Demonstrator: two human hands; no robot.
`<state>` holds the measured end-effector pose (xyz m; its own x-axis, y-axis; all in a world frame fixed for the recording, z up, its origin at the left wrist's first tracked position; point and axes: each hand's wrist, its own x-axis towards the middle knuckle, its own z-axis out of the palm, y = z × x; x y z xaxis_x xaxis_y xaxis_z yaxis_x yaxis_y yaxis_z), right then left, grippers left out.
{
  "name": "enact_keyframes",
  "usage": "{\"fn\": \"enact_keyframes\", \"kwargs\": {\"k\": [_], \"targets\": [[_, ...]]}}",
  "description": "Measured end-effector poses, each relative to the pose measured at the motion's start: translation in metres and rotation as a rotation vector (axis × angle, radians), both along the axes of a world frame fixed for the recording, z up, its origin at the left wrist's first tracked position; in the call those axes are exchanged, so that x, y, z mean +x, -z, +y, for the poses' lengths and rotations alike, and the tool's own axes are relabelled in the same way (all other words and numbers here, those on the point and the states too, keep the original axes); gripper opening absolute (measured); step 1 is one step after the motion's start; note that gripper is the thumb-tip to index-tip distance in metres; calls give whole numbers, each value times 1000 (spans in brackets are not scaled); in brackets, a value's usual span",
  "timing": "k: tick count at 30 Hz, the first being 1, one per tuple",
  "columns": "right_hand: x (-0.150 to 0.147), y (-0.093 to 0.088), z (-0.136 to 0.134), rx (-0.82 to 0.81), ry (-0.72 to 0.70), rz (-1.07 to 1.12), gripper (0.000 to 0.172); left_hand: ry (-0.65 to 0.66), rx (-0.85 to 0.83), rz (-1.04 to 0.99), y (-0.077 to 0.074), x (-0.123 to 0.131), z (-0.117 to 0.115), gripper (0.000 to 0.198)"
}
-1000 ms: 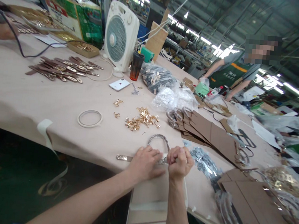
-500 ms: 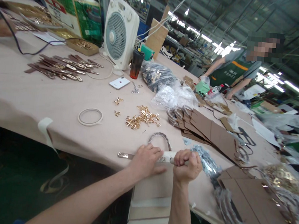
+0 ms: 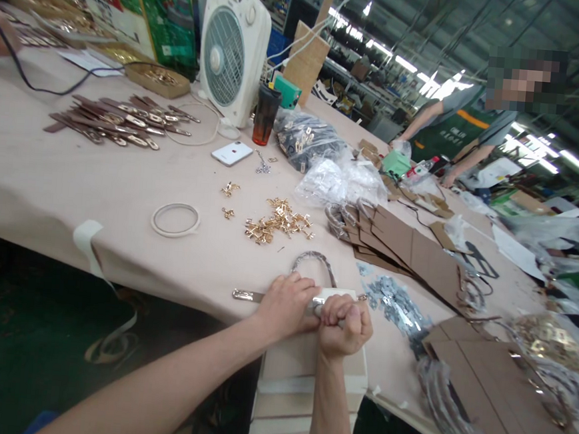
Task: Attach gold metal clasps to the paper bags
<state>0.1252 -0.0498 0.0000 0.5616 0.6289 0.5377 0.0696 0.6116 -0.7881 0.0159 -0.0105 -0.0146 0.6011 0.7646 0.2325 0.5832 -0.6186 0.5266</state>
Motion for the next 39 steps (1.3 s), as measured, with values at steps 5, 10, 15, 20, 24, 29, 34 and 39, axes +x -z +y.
{"fn": "enact_keyframes", "kwargs": {"k": [5, 10, 15, 20, 24, 29, 34, 39], "targets": [[-5, 6, 2, 42, 60, -35, 30, 1, -12, -12, 3, 1, 0, 50], [-6, 13, 7, 30, 95, -160, 31, 19, -22, 4, -3, 0, 1, 30], [-3, 16, 13, -70, 107, -251, 33, 19, -35, 30, -5, 1, 2, 15], [-1, 13, 23, -343, 195, -391, 35, 1, -31, 29, -2, 3, 3, 21], [2, -3, 27, -360, 113, -229, 40, 1, -43, 13, -2, 1, 3, 25], [15, -24, 32, -280, 106, -50, 41, -6, -28, -25, -1, -1, 2, 48], [11, -23, 46, -340, -43, -59, 44, -15, -41, -9, -1, 1, 2, 41], [5, -15, 51, -411, -13, -175, 45, 5, -63, 23, -7, 0, 3, 39]]}}
